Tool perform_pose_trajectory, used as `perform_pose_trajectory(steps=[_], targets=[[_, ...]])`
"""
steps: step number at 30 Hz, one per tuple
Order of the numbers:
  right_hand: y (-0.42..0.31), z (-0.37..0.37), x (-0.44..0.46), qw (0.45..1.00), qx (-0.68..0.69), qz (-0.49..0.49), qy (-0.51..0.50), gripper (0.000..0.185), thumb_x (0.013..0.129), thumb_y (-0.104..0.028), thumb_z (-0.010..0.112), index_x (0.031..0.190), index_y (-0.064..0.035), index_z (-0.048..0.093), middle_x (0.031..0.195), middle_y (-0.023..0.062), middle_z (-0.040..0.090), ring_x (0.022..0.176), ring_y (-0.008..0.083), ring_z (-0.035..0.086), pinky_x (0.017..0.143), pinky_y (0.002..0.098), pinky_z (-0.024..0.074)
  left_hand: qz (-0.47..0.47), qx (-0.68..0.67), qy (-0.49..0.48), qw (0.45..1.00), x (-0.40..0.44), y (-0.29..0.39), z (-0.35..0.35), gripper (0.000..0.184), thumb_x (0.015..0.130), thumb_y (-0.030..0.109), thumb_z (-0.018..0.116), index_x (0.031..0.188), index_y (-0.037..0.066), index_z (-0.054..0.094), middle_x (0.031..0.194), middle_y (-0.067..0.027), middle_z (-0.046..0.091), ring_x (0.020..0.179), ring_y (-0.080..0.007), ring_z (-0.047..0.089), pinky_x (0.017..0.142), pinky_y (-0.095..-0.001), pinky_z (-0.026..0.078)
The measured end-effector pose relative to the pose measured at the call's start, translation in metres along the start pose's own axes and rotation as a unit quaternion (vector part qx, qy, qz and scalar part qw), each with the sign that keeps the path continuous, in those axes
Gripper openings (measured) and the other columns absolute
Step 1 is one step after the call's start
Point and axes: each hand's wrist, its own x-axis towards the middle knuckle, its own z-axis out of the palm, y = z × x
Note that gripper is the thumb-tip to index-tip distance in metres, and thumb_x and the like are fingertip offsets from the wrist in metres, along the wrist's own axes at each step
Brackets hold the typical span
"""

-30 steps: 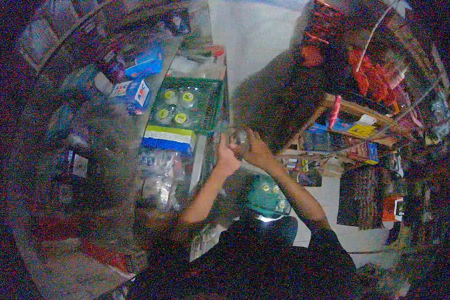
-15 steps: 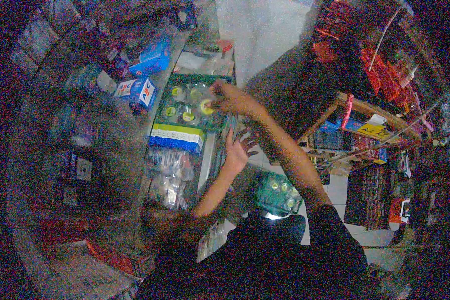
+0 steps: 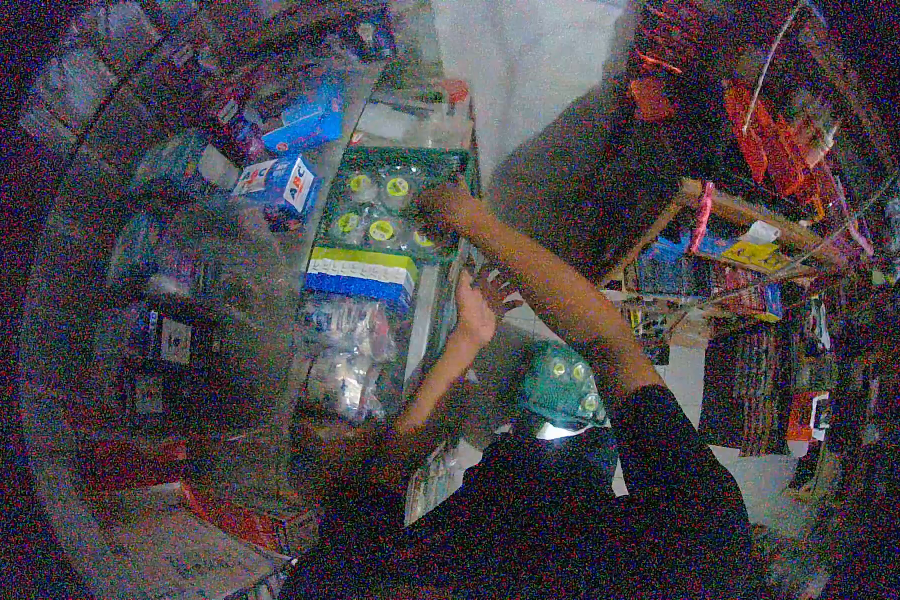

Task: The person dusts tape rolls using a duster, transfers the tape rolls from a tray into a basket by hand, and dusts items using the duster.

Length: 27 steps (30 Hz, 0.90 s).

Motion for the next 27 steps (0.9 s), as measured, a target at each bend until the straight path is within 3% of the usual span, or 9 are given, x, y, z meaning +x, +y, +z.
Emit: perform_pose_trajectory(steps=[4,7,13,14,19,21,23,25,27], targets=[[-0.009,-0.009,-0.005,0.996,-0.062,0.066,0.012,0.065,0.075,-0.055,0.069,0.121,-0.0108,0.057,0.127,0.0150,0.053,0.127,0.0376,0.042,0.101,0.0689,0.0253,-0.007,-0.006,-0.011,1.000,0.006,-0.005,-0.007,0.053,0.091,0.063,0.037,0.107,0.016,0.054,0.096,-0.0068,0.062,0.088,-0.0238,0.059,0.069,-0.0434,0.046],[-0.020,-0.024,-0.025,0.979,0.024,0.108,0.169,0.067,0.076,-0.053,0.070,0.125,-0.0112,0.055,0.129,0.0147,0.052,0.128,0.0360,0.041,0.103,0.0662,0.0252,-0.017,-0.012,-0.018,1.000,0.007,-0.006,-0.010,0.053,0.091,0.063,0.036,0.110,0.016,0.053,0.096,-0.0068,0.061,0.089,-0.0236,0.059,0.068,-0.0432,0.046],[-0.004,-0.041,-0.115,0.914,0.278,0.041,0.294,0.043,0.086,-0.035,0.068,0.120,-0.0105,0.060,0.123,0.0115,0.057,0.115,0.0276,0.054,0.099,0.0407,0.0401,-0.031,0.010,-0.059,0.998,0.018,-0.008,-0.022,0.057,0.091,0.063,0.037,0.118,0.016,0.052,0.104,-0.0085,0.061,0.095,-0.0249,0.059,0.072,-0.0439,0.046],[0.000,-0.031,-0.133,0.893,0.330,0.079,0.297,0.039,0.087,-0.033,0.067,0.118,-0.0097,0.061,0.120,0.0108,0.059,0.113,0.0254,0.055,0.098,0.0378,0.0412,-0.040,-0.005,-0.077,0.996,0.024,-0.008,-0.027,0.061,0.089,0.065,0.038,0.121,0.015,0.051,0.111,-0.0103,0.061,0.097,-0.0272,0.059,0.075,-0.0442,0.045],[0.044,0.076,-0.240,0.713,0.576,0.299,0.267,0.030,0.091,-0.027,0.064,0.112,-0.0052,0.063,0.103,0.0063,0.064,0.107,0.0162,0.056,0.092,0.0305,0.0441,-0.065,0.006,-0.029,0.997,0.024,-0.007,-0.026,0.066,0.086,0.065,0.042,0.124,0.012,0.053,0.113,-0.0141,0.061,0.097,-0.0324,0.059,0.077,-0.0478,0.046],[0.053,0.142,-0.291,0.703,0.537,0.391,0.253,0.030,0.092,-0.026,0.062,0.111,-0.0036,0.063,0.100,0.0041,0.065,0.097,0.0145,0.057,0.086,0.0297,0.0449,-0.069,0.029,-0.012,0.997,0.018,-0.007,-0.016,0.069,0.087,0.065,0.037,0.126,0.010,0.051,0.120,-0.0150,0.056,0.101,-0.0294,0.054,0.081,-0.0456,0.043],[0.060,0.235,-0.348,0.678,0.581,0.415,0.175,0.035,0.091,-0.032,0.059,0.114,-0.0052,0.063,0.104,0.0051,0.066,0.089,0.0158,0.057,0.080,0.0302,0.0448,-0.073,0.035,-0.001,0.997,0.017,-0.009,-0.016,0.070,0.087,0.065,0.036,0.127,0.009,0.050,0.121,-0.0157,0.056,0.102,-0.0297,0.053,0.084,-0.0459,0.042],[0.042,0.295,-0.402,0.570,0.671,0.464,0.098,0.041,0.091,-0.038,0.058,0.116,-0.0057,0.063,0.107,0.0056,0.066,0.092,0.0175,0.059,0.080,0.0320,0.0458,-0.068,0.038,0.002,0.997,0.018,-0.009,-0.014,0.071,0.087,0.065,0.036,0.129,0.009,0.050,0.123,-0.0154,0.055,0.105,-0.0297,0.052,0.088,-0.0474,0.040],[0.021,0.355,-0.451,0.542,0.728,0.415,0.061,0.049,0.088,-0.047,0.060,0.116,-0.0071,0.062,0.109,0.0050,0.066,0.093,0.0178,0.060,0.080,0.0337,0.0474,-0.070,0.046,0.001,0.997,0.016,-0.008,-0.015,0.073,0.086,0.066,0.037,0.132,0.011,0.050,0.126,-0.0142,0.055,0.109,-0.0294,0.051,0.093,-0.0500,0.037]])
